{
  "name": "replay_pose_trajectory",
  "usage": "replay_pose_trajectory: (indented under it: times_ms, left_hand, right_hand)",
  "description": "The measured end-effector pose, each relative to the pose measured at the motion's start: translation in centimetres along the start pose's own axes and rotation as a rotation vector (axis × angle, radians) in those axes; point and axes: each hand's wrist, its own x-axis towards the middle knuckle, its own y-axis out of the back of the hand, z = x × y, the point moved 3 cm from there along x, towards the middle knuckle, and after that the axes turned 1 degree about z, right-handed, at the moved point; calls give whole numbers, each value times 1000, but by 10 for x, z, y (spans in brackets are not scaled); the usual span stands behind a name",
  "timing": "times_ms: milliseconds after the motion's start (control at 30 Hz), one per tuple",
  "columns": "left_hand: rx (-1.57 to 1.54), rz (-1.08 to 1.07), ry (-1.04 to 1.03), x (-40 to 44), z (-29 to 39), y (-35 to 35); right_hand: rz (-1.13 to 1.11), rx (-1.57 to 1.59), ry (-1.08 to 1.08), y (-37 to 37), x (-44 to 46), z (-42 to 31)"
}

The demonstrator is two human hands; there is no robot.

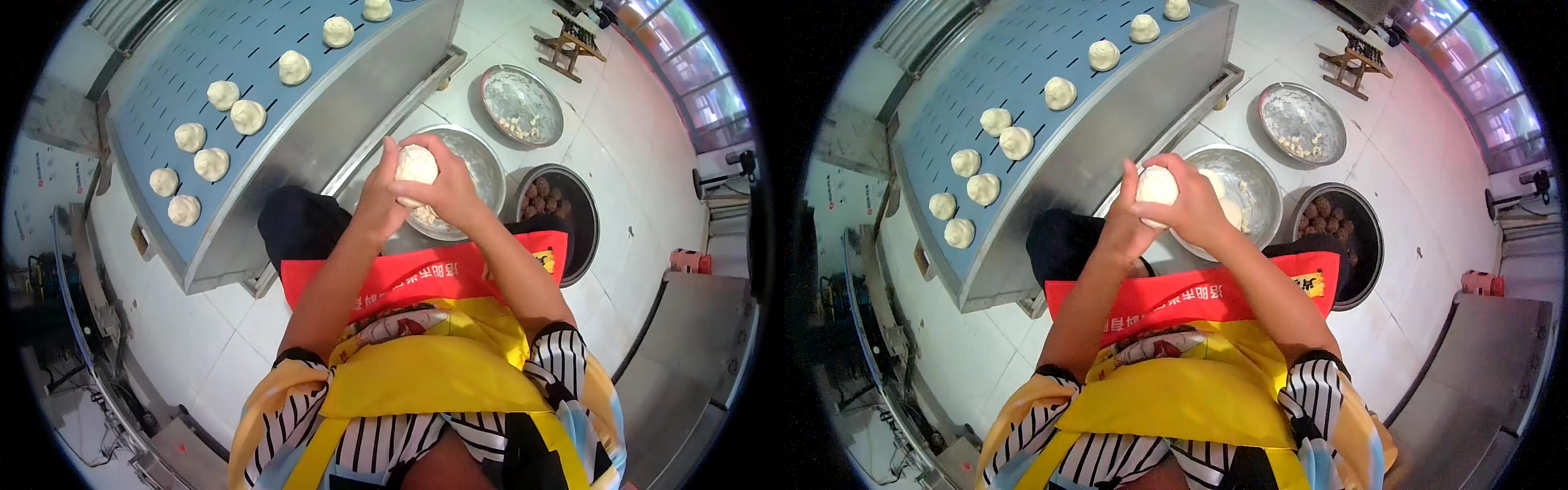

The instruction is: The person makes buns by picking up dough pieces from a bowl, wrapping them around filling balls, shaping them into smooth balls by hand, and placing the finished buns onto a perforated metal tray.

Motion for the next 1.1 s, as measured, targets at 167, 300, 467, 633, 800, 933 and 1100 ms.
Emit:
replay_pose_trajectory:
  times_ms: [167, 300, 467, 633, 800, 933, 1100]
  left_hand:
    - [49, 20, -22, 3, -5, 5]
    - [-34, 94, 23, 1, -2, -3]
    - [-24, 32, 21, -1, 4, 5]
    - [-53, 92, 11, 2, 0, 0]
    - [12, 96, 39, 0, 2, 12]
    - [-54, 117, 8, 2, -5, 9]
    - [-44, 124, 105, -1, -1, 9]
  right_hand:
    - [-22, 50, 36, 5, 2, -8]
    - [-11, -63, 16, 0, 4, 3]
    - [-59, 59, 45, -1, 3, -13]
    - [56, -160, 26, -11, 0, 15]
    - [-109, 136, -15, -2, 3, -10]
    - [58, -212, 67, -7, 3, 3]
    - [-92, 53, -60, -7, 4, -4]
